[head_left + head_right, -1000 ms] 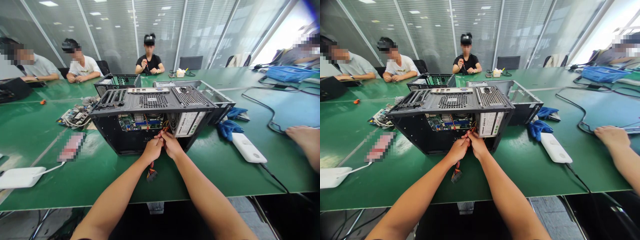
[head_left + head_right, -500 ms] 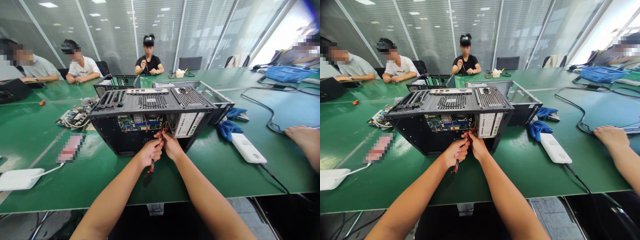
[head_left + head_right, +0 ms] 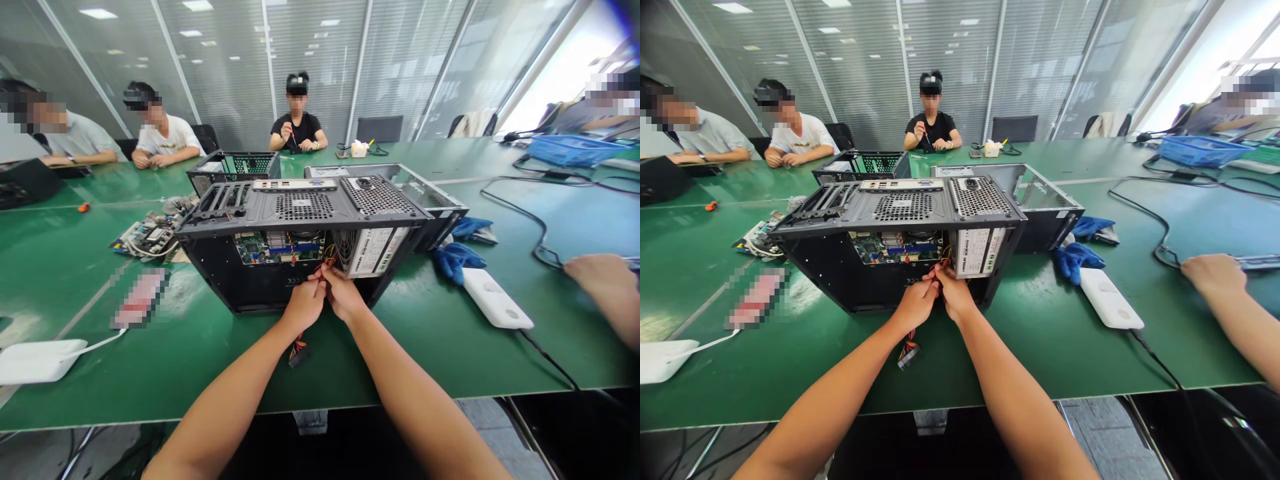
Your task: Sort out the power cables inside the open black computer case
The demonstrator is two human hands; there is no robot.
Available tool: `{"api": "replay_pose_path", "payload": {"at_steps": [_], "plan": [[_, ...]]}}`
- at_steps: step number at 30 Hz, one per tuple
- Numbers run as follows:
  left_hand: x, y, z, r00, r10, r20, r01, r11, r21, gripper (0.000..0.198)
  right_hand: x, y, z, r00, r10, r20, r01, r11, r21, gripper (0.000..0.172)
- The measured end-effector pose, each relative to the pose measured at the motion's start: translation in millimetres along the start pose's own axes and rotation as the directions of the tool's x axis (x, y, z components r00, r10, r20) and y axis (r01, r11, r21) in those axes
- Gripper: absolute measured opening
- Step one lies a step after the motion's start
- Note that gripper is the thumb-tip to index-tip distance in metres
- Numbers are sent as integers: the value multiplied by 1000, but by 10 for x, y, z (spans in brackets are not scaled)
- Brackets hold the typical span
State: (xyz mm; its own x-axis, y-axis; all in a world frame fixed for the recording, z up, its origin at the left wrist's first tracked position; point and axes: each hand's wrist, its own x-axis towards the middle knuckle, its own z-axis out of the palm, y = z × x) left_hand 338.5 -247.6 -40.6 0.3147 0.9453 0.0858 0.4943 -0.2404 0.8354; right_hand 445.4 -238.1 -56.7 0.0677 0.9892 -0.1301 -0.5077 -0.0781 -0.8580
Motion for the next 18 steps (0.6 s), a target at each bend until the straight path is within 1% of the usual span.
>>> {"api": "replay_pose_path", "payload": {"at_steps": [1,2,3,4,5,6,7,9,11,12,14,15,16,17,18], "plan": [[-6,12,0,999,-36,15,37,997,-64,29,1,3,-2,1000,3,1,-3,1000,-8,42],[-16,26,-2,995,-92,46,99,981,-165,30,1,5,-4,1000,6,2,-6,1000,-18,41],[-28,43,-5,983,-157,99,180,941,-287,31,0,8,-5,1000,4,3,-4,1000,-26,41],[-40,60,-13,962,-217,167,268,871,-410,32,-2,10,-6,1000,-2,4,2,1000,-31,40],[-51,78,-24,935,-259,241,350,778,-521,32,-4,12,-6,1000,-12,7,12,999,-33,40],[-60,95,-41,910,-277,309,412,686,-599,32,-7,13,-6,1000,-22,10,23,999,-34,39],[-66,109,-62,892,-275,358,450,613,-650,32,-10,13,-5,999,-31,11,31,999,-32,39],[-69,124,-109,874,-243,421,485,504,-715,30,-18,10,-2,999,-36,5,36,999,-17,38],[-63,123,-146,857,-212,470,513,439,-737,29,-27,2,4,1000,-24,0,24,1000,8,37],[-59,117,-155,846,-204,492,530,422,-735,29,-31,-3,6,1000,-17,-1,17,1000,18,38],[-53,98,-147,836,-206,508,543,436,-717,30,-37,-11,10,1000,-14,-1,14,1000,21,38],[-52,87,-130,843,-217,493,532,472,-703,31,-37,-12,10,1000,-19,0,19,1000,13,39],[-50,74,-108,860,-232,454,503,532,-681,31,-35,-12,9,1000,-24,0,24,1000,3,40],[-48,60,-82,887,-248,389,455,614,-646,32,-31,-8,7,1000,-27,-2,27,1000,-9,40],[-44,45,-56,914,-250,320,397,715,-576,33,-26,-3,4,1000,-26,-5,26,999,-21,41]]}}
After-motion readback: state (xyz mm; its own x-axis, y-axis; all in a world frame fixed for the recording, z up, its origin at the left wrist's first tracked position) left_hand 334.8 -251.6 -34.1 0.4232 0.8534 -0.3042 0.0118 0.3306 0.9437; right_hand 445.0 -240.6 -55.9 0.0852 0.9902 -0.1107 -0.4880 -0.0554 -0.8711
